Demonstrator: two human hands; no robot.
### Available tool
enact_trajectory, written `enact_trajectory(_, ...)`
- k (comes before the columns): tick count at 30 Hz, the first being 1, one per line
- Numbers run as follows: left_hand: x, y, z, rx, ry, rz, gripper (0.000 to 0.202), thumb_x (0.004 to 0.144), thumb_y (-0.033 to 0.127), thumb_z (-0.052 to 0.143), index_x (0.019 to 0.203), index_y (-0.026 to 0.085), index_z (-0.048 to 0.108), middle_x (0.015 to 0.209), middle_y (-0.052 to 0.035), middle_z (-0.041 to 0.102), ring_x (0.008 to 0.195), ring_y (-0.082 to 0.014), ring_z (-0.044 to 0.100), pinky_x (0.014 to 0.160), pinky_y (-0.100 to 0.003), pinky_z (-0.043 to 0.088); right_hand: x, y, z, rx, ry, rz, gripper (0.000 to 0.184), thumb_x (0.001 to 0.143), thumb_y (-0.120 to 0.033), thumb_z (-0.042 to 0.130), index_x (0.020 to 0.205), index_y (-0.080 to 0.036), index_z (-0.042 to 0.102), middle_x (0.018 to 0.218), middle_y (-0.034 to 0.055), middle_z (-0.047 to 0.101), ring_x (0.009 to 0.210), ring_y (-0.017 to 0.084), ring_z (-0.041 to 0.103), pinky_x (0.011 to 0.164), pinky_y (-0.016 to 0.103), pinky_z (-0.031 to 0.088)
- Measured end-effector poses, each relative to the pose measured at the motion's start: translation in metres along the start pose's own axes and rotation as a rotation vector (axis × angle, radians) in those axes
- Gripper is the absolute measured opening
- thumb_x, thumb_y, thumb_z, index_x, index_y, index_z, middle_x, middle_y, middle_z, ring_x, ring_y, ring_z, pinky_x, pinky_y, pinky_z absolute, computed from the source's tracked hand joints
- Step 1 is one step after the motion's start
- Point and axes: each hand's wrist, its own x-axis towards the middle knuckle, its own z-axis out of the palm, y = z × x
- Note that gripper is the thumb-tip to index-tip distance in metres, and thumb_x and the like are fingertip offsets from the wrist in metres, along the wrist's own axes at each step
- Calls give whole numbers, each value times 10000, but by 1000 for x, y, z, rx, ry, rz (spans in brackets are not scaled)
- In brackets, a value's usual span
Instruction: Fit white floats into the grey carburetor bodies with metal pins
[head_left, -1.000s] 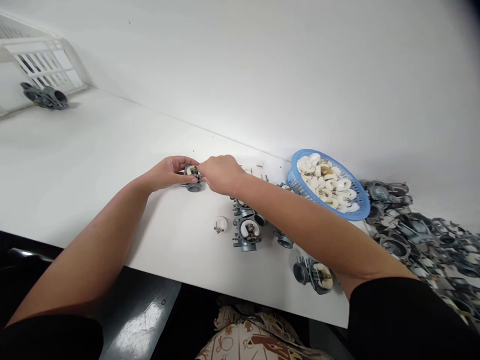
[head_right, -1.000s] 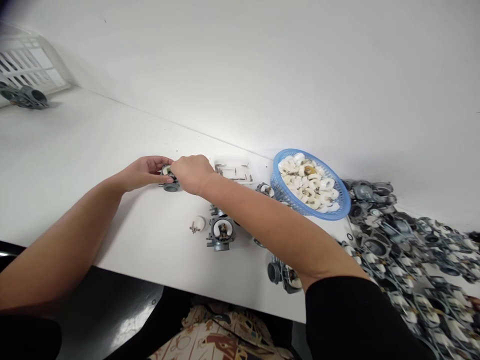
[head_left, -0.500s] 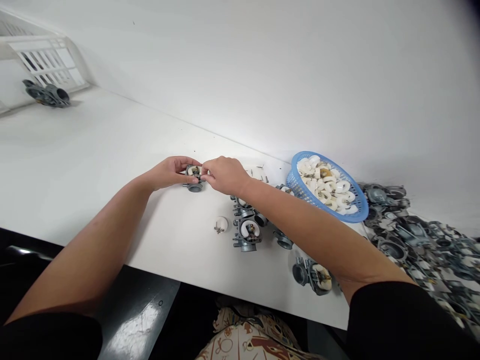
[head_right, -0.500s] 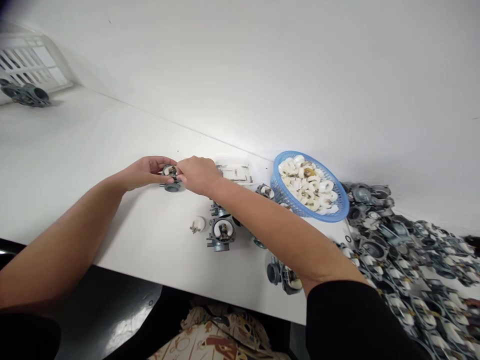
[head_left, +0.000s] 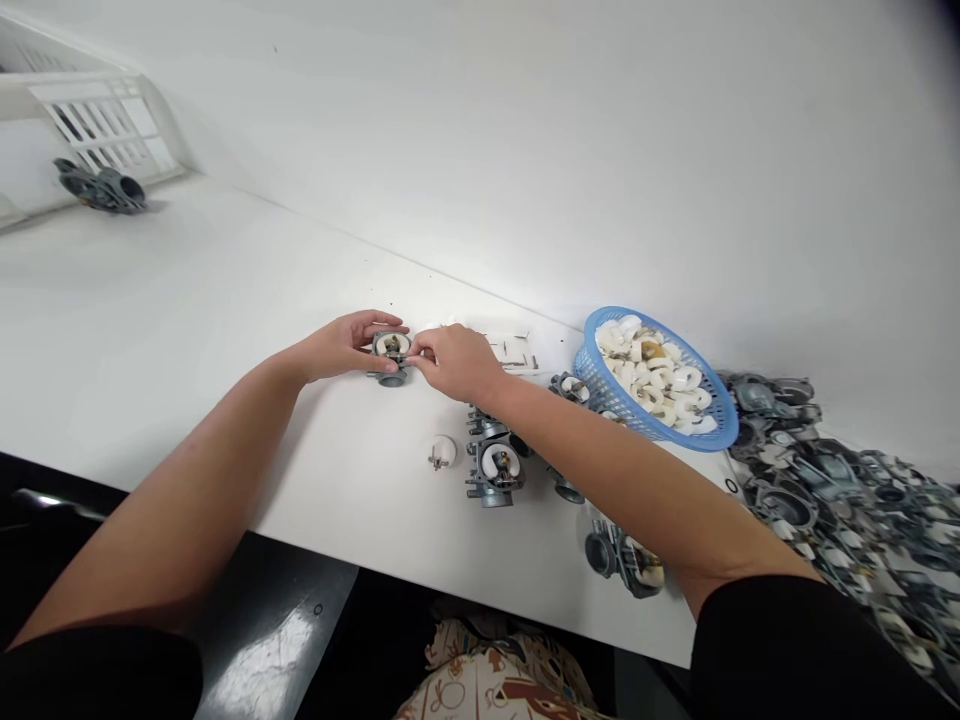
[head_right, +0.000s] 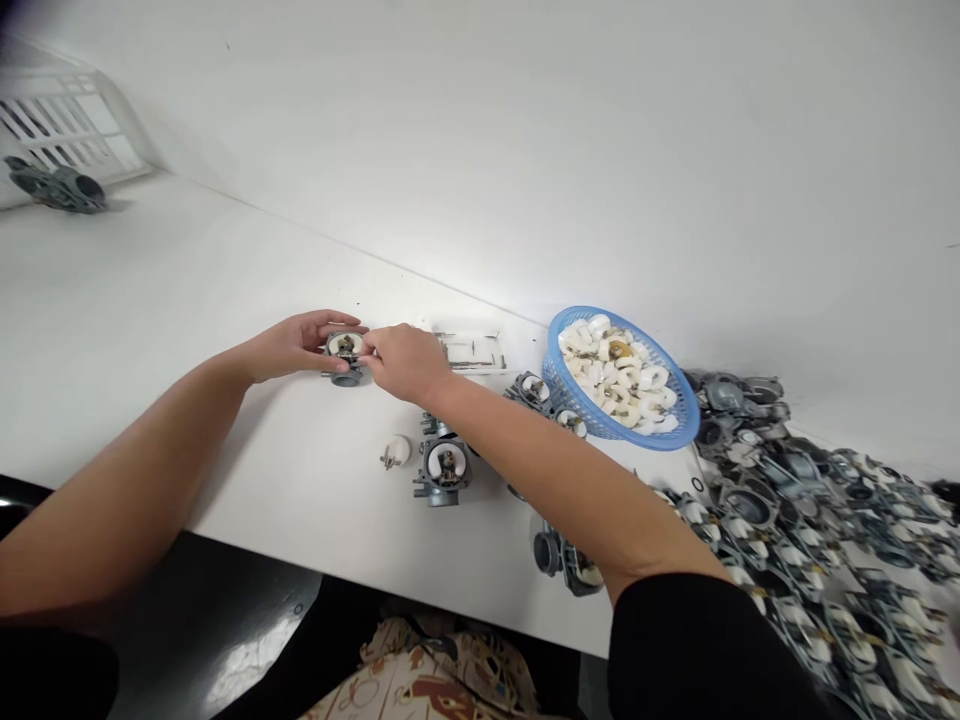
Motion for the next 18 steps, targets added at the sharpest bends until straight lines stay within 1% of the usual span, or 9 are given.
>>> enact_trajectory(2,-1,1,0,10,-8,-12,779,581,387,934,1279,257,613,1325,-118,677,998,-261,727,892,-461,617,2,-3,-2,-41,-12,-25,145,954,-293,608,901,-238,730,858,-13,733,761,161,613,615,283,311)
enact_trajectory(6,0,1,1,32,-26,-9,728,638,402,904,1284,248,607,1190,-97,721,1053,-279,711,918,-469,606,5,-6,-5,-122,-35,-3,156,963,-286,603,880,-228,722,851,-2,735,760,165,623,601,293,303)
enact_trajectory(10,1,0,1,51,-28,-9,662,666,402,892,1252,236,633,1099,-88,728,991,-256,711,898,-451,606,3,-5,-4,-85,8,25,124,946,-288,629,904,-222,726,840,-1,735,752,157,626,608,281,322)
enact_trajectory(14,1,-1,0,82,-55,11,612,683,413,884,1225,249,652,1038,-66,728,935,-237,707,865,-433,607,2,-4,-1,-60,1,-33,160,945,-283,606,923,-234,756,811,-5,736,743,159,626,614,281,337)
enact_trajectory(18,1,-1,1,101,-38,5,599,676,434,884,1202,246,668,974,-57,737,894,-235,708,840,-431,610,3,-4,0,-108,-1,-75,201,943,-274,580,927,-239,777,846,6,747,765,170,630,612,293,334)
